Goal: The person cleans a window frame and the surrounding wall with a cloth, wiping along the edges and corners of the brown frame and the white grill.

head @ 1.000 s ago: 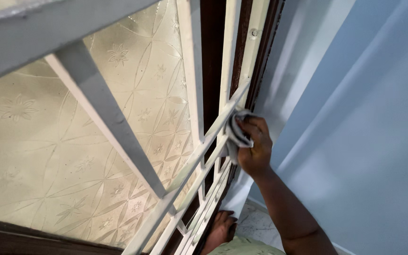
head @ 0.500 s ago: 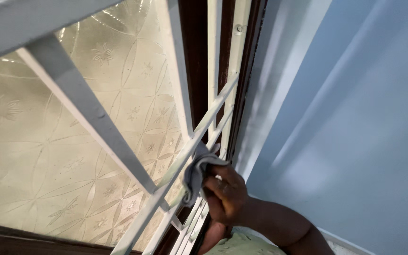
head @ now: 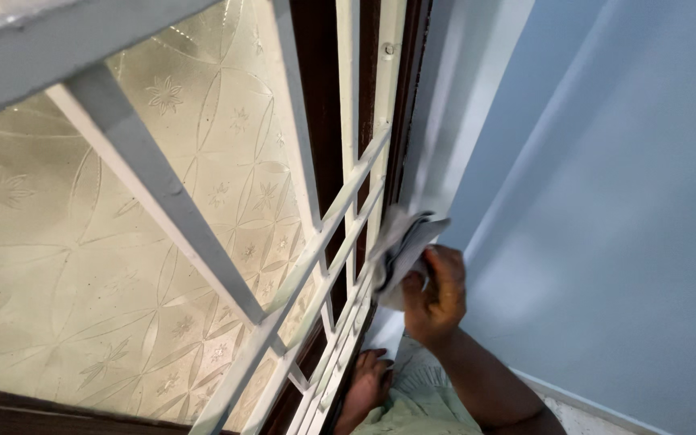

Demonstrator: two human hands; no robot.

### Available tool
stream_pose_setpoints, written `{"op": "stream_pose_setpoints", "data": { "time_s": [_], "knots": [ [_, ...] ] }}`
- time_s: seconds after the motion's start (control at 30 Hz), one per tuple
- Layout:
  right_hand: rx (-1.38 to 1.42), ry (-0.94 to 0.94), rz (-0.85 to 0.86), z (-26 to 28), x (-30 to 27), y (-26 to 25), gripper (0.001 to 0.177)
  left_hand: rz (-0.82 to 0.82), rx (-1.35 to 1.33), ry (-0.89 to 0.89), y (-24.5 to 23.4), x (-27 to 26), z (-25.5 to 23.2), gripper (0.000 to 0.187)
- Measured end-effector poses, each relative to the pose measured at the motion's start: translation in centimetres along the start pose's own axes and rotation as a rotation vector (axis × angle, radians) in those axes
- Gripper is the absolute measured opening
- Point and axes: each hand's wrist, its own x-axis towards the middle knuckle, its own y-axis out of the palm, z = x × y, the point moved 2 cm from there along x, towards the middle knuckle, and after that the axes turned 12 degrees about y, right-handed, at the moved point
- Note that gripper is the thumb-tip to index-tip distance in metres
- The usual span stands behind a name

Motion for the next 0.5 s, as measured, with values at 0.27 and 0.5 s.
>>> {"op": "stream_pose_setpoints", "data": {
  "time_s": [0.27,0.5],
  "knots": [
    [-0.472,-0.185,0.111,-2.7,4.8,1.5,0.033,-0.002,-0.039,-0.046,-0.8,0.0,-0.6,0.021],
    [-0.708,-0.235,0.328,-5.6,4.9,3.1,0.026,0.012,-0.031,-0.033,-1.3,0.2,-0.3,0.022]
  ]
}}
